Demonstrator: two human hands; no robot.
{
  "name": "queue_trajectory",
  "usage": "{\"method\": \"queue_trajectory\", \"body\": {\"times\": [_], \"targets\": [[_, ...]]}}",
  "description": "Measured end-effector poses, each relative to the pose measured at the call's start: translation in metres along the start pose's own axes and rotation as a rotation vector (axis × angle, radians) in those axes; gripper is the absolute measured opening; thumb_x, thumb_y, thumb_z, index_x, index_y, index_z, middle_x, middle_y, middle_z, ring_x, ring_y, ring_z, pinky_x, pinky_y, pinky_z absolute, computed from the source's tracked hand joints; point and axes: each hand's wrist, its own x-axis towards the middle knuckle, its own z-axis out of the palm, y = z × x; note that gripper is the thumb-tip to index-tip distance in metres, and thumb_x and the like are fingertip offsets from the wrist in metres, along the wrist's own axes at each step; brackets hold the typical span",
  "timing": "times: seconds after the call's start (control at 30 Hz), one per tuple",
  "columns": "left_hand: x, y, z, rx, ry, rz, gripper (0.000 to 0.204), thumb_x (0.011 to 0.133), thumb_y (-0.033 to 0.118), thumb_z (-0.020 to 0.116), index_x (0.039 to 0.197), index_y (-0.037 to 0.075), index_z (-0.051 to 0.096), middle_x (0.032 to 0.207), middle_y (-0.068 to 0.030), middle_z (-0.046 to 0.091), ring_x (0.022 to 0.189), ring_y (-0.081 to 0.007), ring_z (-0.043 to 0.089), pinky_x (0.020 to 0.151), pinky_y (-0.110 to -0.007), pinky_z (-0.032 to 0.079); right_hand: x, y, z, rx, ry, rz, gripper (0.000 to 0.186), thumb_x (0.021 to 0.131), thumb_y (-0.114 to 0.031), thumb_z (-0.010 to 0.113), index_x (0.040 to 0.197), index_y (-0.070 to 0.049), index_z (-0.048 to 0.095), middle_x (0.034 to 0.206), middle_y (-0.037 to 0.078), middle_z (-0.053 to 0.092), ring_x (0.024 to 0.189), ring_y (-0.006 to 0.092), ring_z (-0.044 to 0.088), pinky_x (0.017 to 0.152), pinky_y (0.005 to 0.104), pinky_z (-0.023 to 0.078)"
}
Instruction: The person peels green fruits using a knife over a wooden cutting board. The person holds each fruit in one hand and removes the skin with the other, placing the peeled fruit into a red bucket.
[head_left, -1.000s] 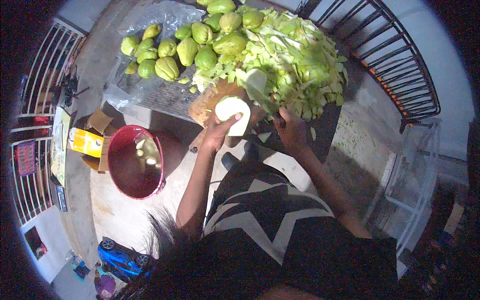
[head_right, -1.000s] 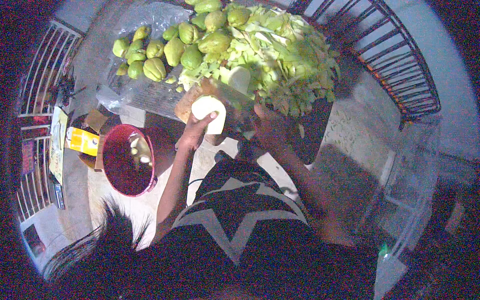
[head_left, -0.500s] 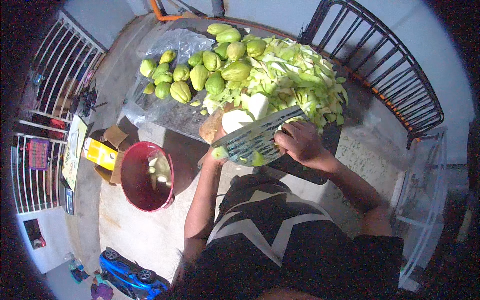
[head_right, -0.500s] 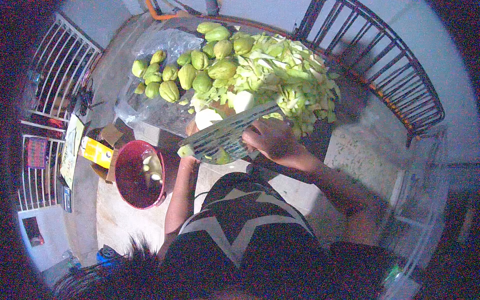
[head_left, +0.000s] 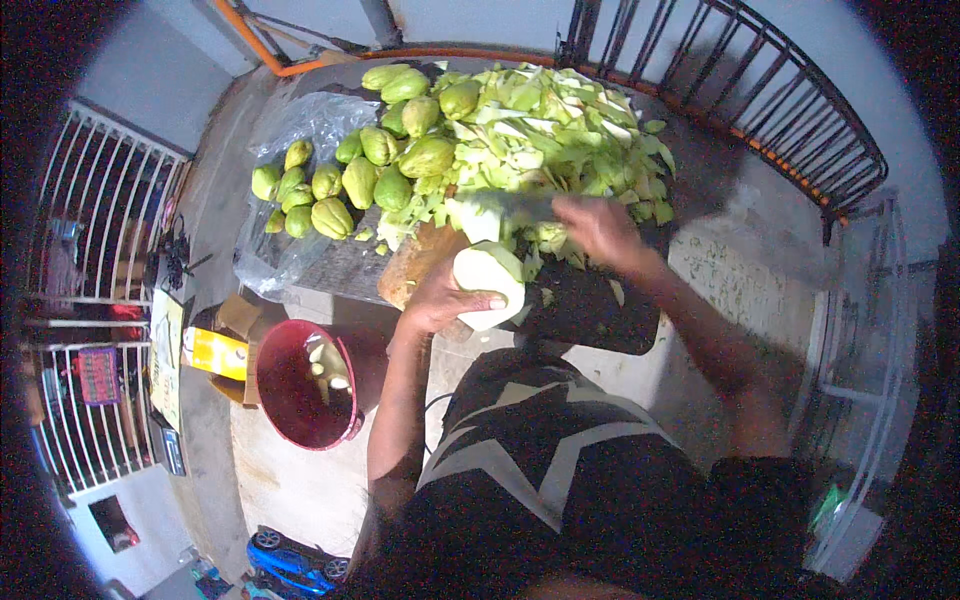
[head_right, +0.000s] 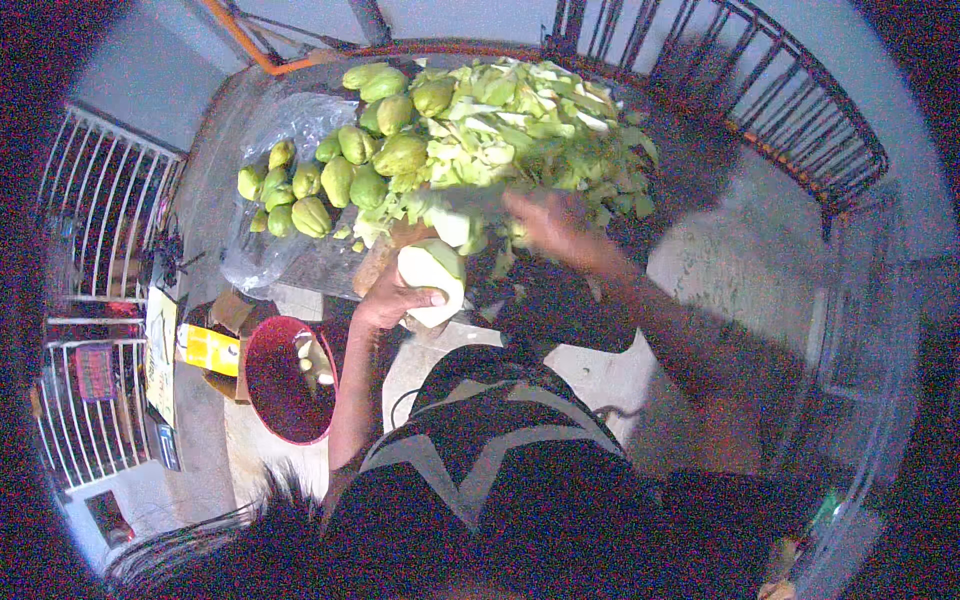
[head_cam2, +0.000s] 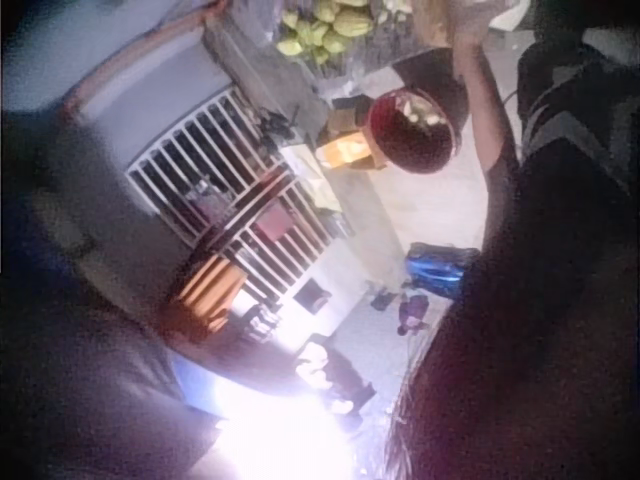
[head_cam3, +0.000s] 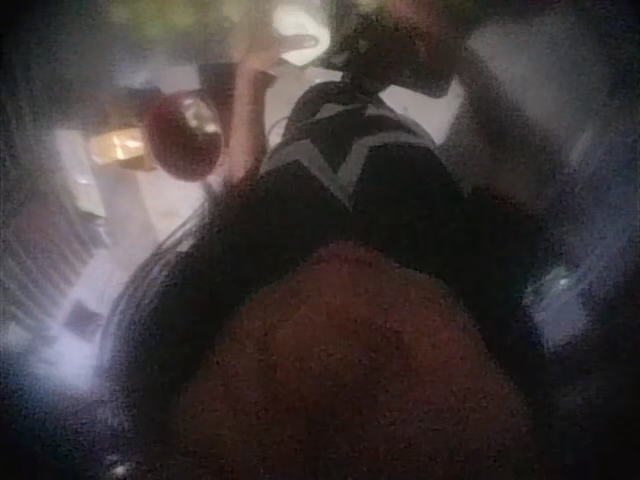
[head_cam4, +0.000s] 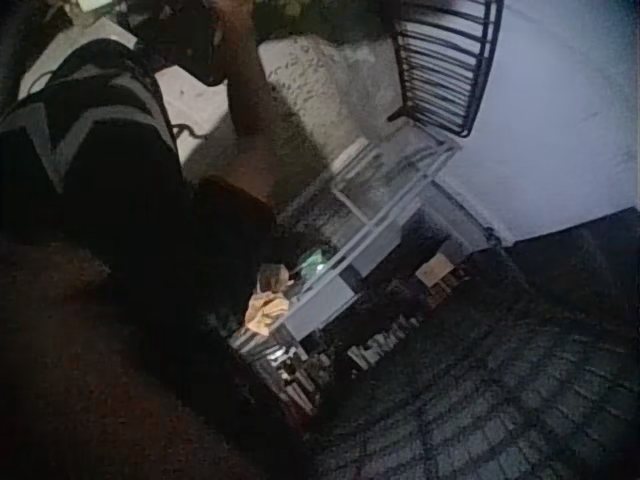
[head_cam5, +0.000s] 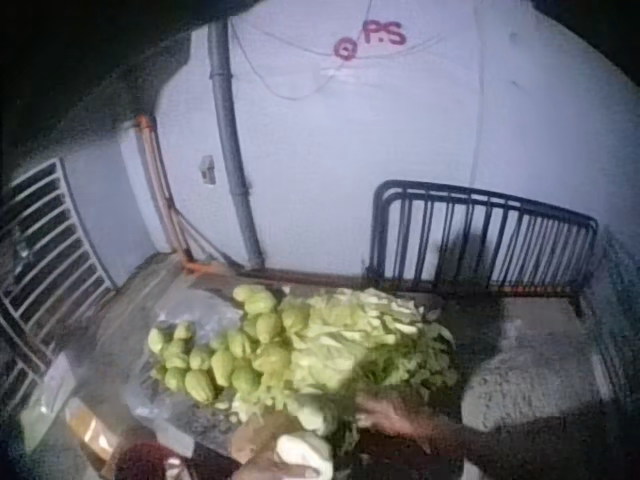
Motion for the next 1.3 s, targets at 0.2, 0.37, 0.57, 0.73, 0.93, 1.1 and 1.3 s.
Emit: {"method": "queue_trajectory", "body": {"times": [0.2, 0.37, 0.57, 0.73, 0.93, 1.1, 1.3], "targets": [[0.01, 0.019, 0.006, -0.048, 0.009, 0.089, 0.05, 0.066, 0.008, 0.079, 0.11, 0.003, 0.056, 0.098, -0.0035, 0.064, 0.088, -0.012, 0.061, 0.08, -0.028, 0.049, -0.021, 0.043, -0.012, 0.118, -0.008, 0.307, 0.018, 0.086, -0.02, 0.057, 0.089, -0.004, 0.051, 0.068, 0.018, 0.053, 0.065, 0.0357, 0.056, 0.059, 0.0419, 0.041], [0.003, 0.031, 0.01, 0.021, 0.115, 0.107, 0.049, 0.068, 0.01, 0.078, 0.111, 0.003, 0.056, 0.098, -0.004, 0.064, 0.088, -0.012, 0.06, 0.08, -0.028, 0.048, -0.017, 0.019, -0.017, 0.105, 0.087, 0.216, 0.017, 0.081, -0.014, 0.061, 0.086, -0.003, 0.05, 0.07, 0.017, 0.053, 0.067, 0.0356, 0.056, 0.058, 0.0413, 0.041], [0.008, 0.035, 0.03, 0.258, 0.536, 0.329, 0.047, 0.073, 0.009, 0.075, 0.113, 0.0, 0.052, 0.1, -0.0051, 0.062, 0.09, -0.0123, 0.058, 0.082, -0.028, 0.046, -0.017, -0.04, -0.033, 0.133, 0.197, -0.004, 0.02, 0.071, -0.005, 0.065, 0.085, -0.004, 0.051, 0.076, 0.016, 0.055, 0.071, 0.0364, 0.057, 0.059, 0.0415, 0.044], [0.002, 0.026, 0.029, 0.53, 0.781, 0.549, 0.044, 0.069, -0.003, 0.066, 0.111, 0.001, 0.052, 0.097, -0.0074, 0.062, 0.089, -0.0168, 0.058, 0.081, -0.029, 0.045, -0.019, -0.079, -0.033, -0.006, 0.199, -0.195, 0.028, 0.064, -0.007, 0.07, 0.086, -0.01, 0.053, 0.078, 0.013, 0.055, 0.074, 0.034, 0.058, 0.061, 0.0441, 0.045], [0.004, 0.008, 0.029, 0.603, 0.976, 0.58, 0.04, 0.071, 0.002, 0.062, 0.11, -0.001, 0.052, 0.099, -0.0144, 0.06, 0.091, -0.0241, 0.057, 0.079, -0.032, 0.044, -0.004, -0.102, -0.019, -0.044, 0.206, -0.188, 0.026, 0.063, -0.007, 0.068, 0.084, -0.01, 0.053, 0.079, 0.01, 0.056, 0.073, 0.0328, 0.058, 0.062, 0.043, 0.045], [-0.002, 0.02, 0.038, 0.391, 0.988, 0.555, 0.039, 0.073, 0.004, 0.062, 0.11, -0.003, 0.052, 0.103, -0.0159, 0.058, 0.093, -0.0251, 0.055, 0.08, -0.033, 0.044, 0.002, -0.117, -0.008, -0.043, 0.205, -0.195, 0.022, 0.065, -0.008, 0.067, 0.081, -0.01, 0.051, 0.073, 0.01, 0.053, 0.07, 0.0326, 0.058, 0.06, 0.0425, 0.046], [-0.005, 0.005, 0.015, 0.803, 0.974, 0.59, 0.034, 0.076, 0.003, 0.061, 0.108, -0.003, 0.052, 0.092, -0.0149, 0.061, 0.088, -0.0235, 0.058, 0.078, -0.034, 0.045, 0.011, -0.12, 0.001, -0.121, 0.235, -0.162, 0.018, 0.07, -0.008, 0.064, 0.082, -0.011, 0.051, 0.073, 0.01, 0.053, 0.068, 0.0333, 0.057, 0.059, 0.0443, 0.046]]}}
